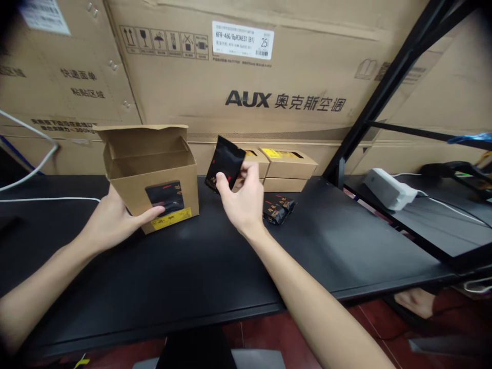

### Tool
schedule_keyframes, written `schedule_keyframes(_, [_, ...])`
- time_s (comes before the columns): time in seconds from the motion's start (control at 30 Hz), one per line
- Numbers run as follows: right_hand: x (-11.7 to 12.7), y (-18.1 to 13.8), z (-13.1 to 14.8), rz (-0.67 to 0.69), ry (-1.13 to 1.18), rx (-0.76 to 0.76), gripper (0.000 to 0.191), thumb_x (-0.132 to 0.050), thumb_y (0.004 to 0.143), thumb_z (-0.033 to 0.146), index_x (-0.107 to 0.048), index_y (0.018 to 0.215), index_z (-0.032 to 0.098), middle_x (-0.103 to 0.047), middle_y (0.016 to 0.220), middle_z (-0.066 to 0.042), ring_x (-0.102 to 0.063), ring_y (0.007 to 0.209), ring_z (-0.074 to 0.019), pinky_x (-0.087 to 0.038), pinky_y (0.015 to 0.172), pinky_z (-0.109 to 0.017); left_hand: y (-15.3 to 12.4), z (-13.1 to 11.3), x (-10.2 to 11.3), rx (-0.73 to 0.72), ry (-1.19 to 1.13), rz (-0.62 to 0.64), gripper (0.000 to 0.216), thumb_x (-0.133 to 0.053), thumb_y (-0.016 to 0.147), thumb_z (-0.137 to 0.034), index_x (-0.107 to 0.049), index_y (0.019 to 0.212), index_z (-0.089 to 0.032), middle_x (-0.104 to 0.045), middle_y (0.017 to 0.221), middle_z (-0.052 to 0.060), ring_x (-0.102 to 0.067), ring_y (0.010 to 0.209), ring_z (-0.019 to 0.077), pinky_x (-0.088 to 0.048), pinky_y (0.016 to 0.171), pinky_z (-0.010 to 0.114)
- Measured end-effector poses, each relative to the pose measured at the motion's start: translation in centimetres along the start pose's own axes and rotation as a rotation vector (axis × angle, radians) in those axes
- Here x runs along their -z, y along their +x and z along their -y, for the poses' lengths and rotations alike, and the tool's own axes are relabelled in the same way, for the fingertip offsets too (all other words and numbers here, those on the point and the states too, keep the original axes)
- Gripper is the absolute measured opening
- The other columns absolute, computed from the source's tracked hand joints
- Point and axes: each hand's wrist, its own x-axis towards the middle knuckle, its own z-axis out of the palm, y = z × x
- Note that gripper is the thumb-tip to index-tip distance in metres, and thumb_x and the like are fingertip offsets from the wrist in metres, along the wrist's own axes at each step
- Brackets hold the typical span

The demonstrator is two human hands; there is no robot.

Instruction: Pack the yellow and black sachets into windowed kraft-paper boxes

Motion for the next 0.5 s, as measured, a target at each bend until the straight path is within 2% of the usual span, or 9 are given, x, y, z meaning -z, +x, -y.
schedule_keyframes(0.07, [0.7,0.3,1.8,-0.095,0.013,0.102,0.047,-0.069,0.084,0.05,-0.049,0.119,0.025,-0.07,0.117,-0.014,-0.072,0.104,-0.0278,-0.06,0.085,-0.044,0.0,-0.1,-0.1,0.004,-0.014,0.017,0.079,-0.07,0.074,-0.074,-0.055,0.132,-0.023,-0.075,0.126,0.021,-0.073,0.121,0.0452,-0.063,0.09,0.059])
schedule_keyframes(0.13, [1.2,0.6,4.0,-0.139,-0.001,0.227,0.06,-0.07,0.085,0.049,-0.046,0.135,0.026,-0.062,0.135,-0.018,-0.066,0.126,-0.0331,-0.06,0.095,-0.048,0.0,-0.1,-0.1,0.017,-0.017,0.035,0.076,-0.071,0.074,-0.072,-0.056,0.129,-0.023,-0.076,0.124,0.02,-0.073,0.122,0.044,-0.063,0.09,0.056])
schedule_keyframes(0.23, [1.3,1.5,7.2,-0.019,-0.084,0.362,0.064,-0.068,0.089,0.047,-0.045,0.146,0.029,-0.055,0.144,-0.016,-0.059,0.138,-0.0353,-0.059,0.103,-0.052,-0.1,-0.1,-0.2,0.034,-0.035,0.063,0.07,-0.073,0.076,-0.069,-0.057,0.127,-0.025,-0.078,0.12,0.016,-0.075,0.116,0.0417,-0.063,0.089,0.053])
schedule_keyframes(0.37, [-0.3,2.8,9.6,0.292,-0.23,0.467,0.033,-0.06,0.096,0.035,-0.06,0.128,0.029,-0.067,0.123,-0.007,-0.068,0.119,-0.0274,-0.06,0.1,-0.045,-0.2,-0.2,-0.4,0.019,-0.068,0.06,0.064,-0.075,0.078,-0.063,-0.056,0.127,-0.027,-0.078,0.121,0.014,-0.078,0.107,0.0387,-0.064,0.086,0.051])
schedule_keyframes(0.5, [-2.8,3.6,10.2,0.469,-0.312,0.461,0.01,-0.06,0.094,0.026,-0.061,0.103,0.024,-0.069,0.095,-0.002,-0.069,0.09,-0.0201,-0.059,0.086,-0.036,-0.4,-0.3,-0.5,0.021,-0.072,0.06,0.065,-0.074,0.08,-0.06,-0.053,0.132,-0.027,-0.076,0.127,0.014,-0.078,0.11,0.0401,-0.064,0.08,0.048])
